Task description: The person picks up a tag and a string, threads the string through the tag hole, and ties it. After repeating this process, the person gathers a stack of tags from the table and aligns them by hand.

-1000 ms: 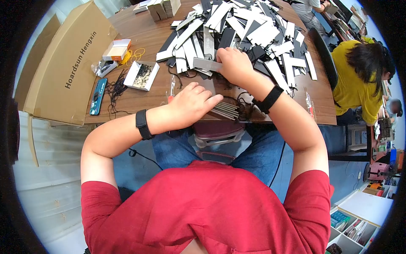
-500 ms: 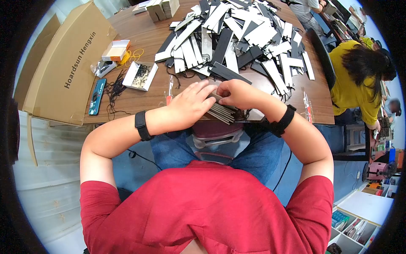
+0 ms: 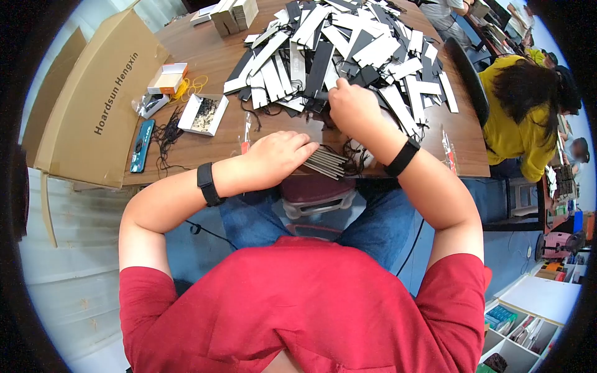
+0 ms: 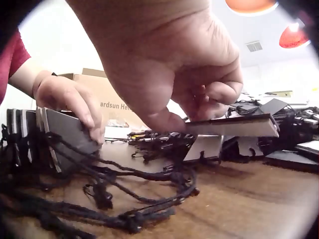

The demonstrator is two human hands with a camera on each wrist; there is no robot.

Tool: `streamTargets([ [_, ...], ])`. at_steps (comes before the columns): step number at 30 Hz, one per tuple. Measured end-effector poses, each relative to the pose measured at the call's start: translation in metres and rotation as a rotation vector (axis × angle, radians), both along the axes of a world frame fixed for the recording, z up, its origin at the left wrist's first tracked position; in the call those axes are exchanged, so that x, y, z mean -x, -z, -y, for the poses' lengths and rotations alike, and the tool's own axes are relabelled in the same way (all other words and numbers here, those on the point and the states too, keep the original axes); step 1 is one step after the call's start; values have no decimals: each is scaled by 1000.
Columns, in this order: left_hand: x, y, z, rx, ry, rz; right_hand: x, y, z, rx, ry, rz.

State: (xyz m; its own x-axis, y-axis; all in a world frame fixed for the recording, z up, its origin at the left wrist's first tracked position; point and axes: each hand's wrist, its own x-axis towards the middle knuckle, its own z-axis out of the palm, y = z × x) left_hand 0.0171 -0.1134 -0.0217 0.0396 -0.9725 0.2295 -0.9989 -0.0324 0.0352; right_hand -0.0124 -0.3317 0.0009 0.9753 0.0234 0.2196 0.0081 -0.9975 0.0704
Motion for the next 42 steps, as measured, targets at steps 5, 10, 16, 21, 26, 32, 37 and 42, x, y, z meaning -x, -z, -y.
streamTargets([
  [5,-1,-8,1,-86,-15,-70,2,-47,29,-586,133,130],
  [10,-1,-2,1,-23,-5,-78,12,-38,38,-1640,-119,-17],
  [16,4,-10,0,84,-24,-42,31,19,9,-1236,-102,-229],
  [21,5,-11,-1,179,-42,53,34,48,17,-779,-367,1],
  [26,1,-6,2,21,-69,-56,42,24,17,-576,-404,-193],
  [32,-2,-9,2,-54,-41,-112,17,-48,64,-677,-105,-703],
  [37,0,-12,2,-65,-39,-65,-5,-23,52,-435,191,-18],
  [42,1,-15,0,-85,-29,-49,17,0,15,-389,-423,-294],
])
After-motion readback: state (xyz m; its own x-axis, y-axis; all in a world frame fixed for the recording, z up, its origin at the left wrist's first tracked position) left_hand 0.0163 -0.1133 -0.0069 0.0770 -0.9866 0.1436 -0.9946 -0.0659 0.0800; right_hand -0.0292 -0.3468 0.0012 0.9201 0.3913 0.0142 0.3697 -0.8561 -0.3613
